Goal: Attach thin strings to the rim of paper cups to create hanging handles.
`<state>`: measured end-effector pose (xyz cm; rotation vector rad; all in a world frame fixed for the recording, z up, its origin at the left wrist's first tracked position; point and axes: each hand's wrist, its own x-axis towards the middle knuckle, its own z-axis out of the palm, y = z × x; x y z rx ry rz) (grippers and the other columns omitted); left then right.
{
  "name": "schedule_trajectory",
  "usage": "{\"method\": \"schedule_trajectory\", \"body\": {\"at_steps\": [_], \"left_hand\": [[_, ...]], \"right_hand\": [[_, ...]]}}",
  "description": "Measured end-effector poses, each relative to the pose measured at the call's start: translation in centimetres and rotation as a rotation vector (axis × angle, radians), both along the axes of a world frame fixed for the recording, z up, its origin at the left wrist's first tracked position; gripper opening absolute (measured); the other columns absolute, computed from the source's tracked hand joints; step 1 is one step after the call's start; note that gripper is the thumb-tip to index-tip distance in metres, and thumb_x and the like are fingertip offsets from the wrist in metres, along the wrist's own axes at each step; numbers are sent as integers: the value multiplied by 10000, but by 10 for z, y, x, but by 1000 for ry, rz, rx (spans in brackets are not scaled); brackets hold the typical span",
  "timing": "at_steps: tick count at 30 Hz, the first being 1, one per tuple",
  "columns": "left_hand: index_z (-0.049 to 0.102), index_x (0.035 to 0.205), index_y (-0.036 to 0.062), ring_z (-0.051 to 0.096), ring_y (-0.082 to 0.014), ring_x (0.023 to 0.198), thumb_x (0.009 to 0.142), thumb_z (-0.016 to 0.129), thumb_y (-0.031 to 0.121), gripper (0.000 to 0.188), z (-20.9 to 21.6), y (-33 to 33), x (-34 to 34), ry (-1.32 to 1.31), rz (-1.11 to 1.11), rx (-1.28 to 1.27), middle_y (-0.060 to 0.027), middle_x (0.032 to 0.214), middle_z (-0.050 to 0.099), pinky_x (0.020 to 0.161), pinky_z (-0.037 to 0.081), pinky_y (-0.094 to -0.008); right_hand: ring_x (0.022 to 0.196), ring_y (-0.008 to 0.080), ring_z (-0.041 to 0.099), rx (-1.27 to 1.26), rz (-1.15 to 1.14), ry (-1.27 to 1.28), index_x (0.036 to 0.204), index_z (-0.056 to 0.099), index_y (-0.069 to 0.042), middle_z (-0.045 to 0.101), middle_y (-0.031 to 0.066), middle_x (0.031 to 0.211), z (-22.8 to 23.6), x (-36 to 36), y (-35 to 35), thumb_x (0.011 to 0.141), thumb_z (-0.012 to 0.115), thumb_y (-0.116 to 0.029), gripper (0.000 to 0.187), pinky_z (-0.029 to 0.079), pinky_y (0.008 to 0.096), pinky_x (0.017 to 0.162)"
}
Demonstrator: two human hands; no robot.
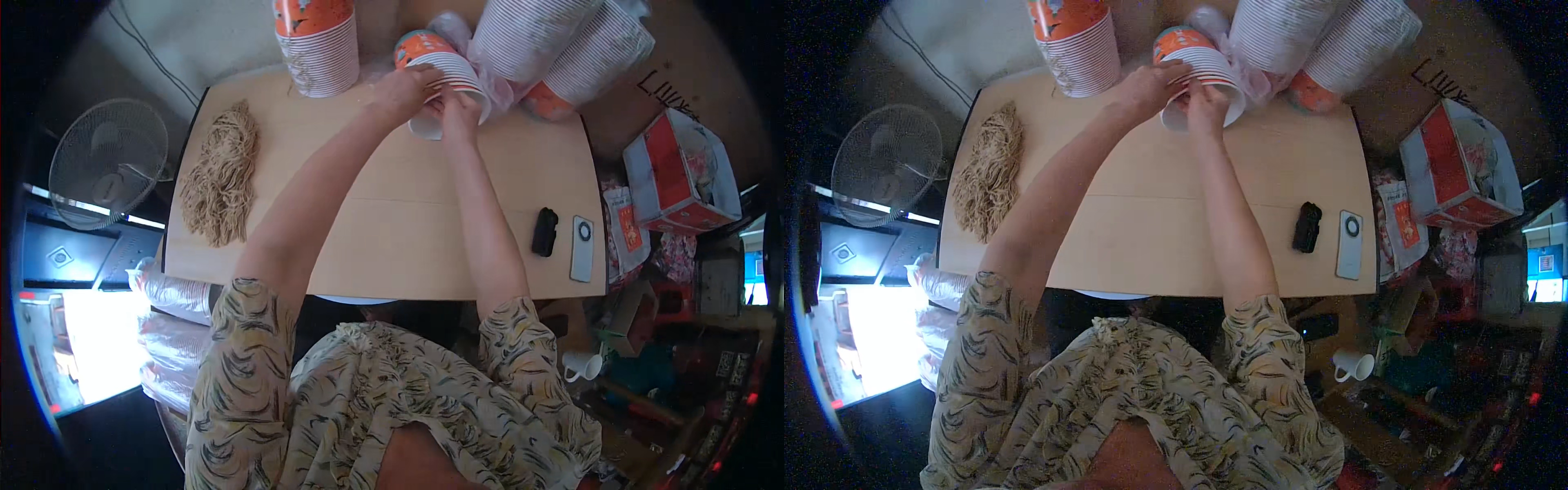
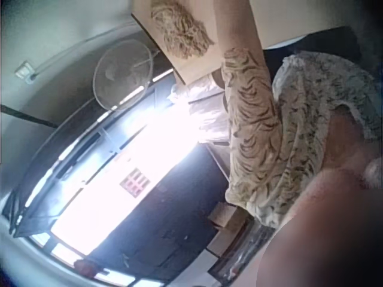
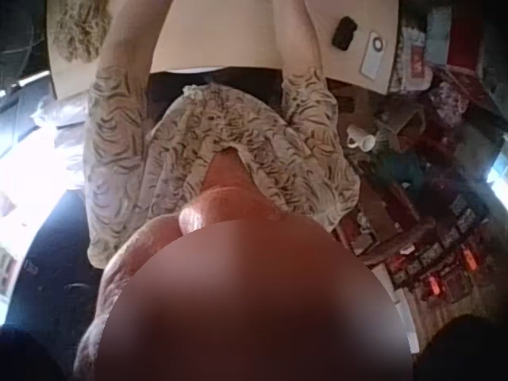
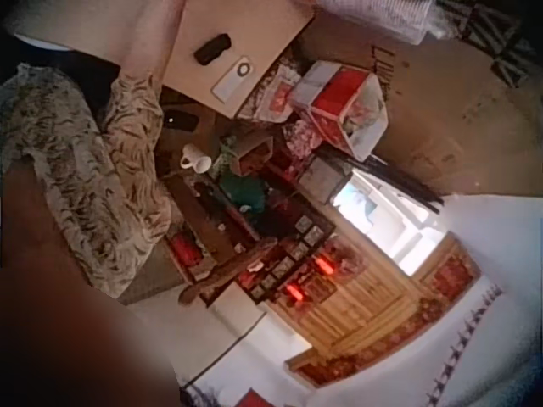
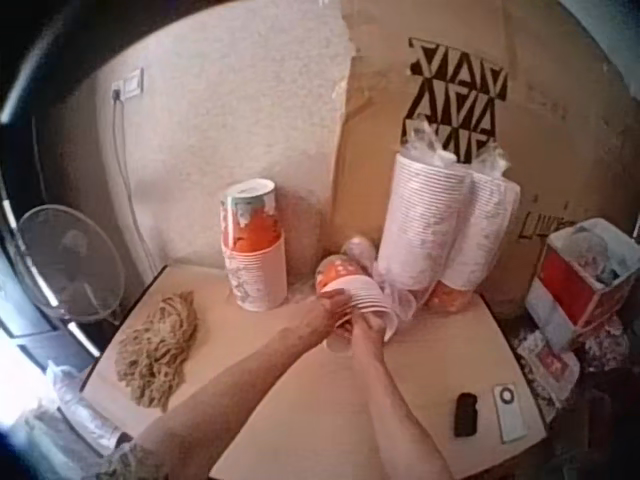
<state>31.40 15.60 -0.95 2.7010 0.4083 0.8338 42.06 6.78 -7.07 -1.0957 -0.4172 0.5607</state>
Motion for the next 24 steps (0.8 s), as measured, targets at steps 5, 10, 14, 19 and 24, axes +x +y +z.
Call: {"method": "schedule_trajectory", "body": {"at_steps": [5, 10, 14, 19, 24], "left_hand": [[713, 1262, 186, 724, -375, 996, 914, 726, 277, 360, -17, -5, 5, 82, 64, 29, -130, 1156, 747, 869, 592, -469], [690, 1291, 194, 731, -389, 937, 893, 764, 228, 406, -19, 1, -15, -11, 62, -83, -166, 1071, 752, 798, 590, -487], [661, 1360, 187, 742, -370, 969, 912, 723, 70, 467, 1, -27, -76, -413, -185, -277, -197, 1141, 741, 803, 607, -450], [682, 1317, 110, 698, -318, 1172, 880, 709, -76, 476, 19, -103, -211, -121, -187, -273, -169, 1535, 528, 918, 626, -367], [683, 1141, 39, 691, -236, 1133, 893, 756, 4, 261, 10, -116, -281, -48, -222, -615, -142, 1447, 600, 898, 617, -358]], "right_hand": [[646, 325, 685, -359, -212, -692, 862, 690, 82, 688, 209, 742, 3, -9, -39, 967, 653, -244, 345, 512, 449, 610], [611, 313, 668, -677, -163, -1072, 943, 692, 28, 653, 207, 693, 39, -68, -122, 990, 640, -215, 253, 499, 469, 613], [761, 336, 689, -449, -183, -1449, 1035, 669, -14, 696, 156, 806, 67, -125, -184, 954, 675, -97, 116, 523, 445, 791], [894, 249, 703, -404, -19, -1548, 1040, 646, -46, 722, 96, 896, 73, -180, -209, 889, 668, -25, 154, 440, 480, 1000], [1175, 270, 647, -296, 56, -1590, 1189, 645, -36, 696, 137, 1158, 80, -217, -207, 821, 795, -124, 407, 380, 490, 1109]]}}
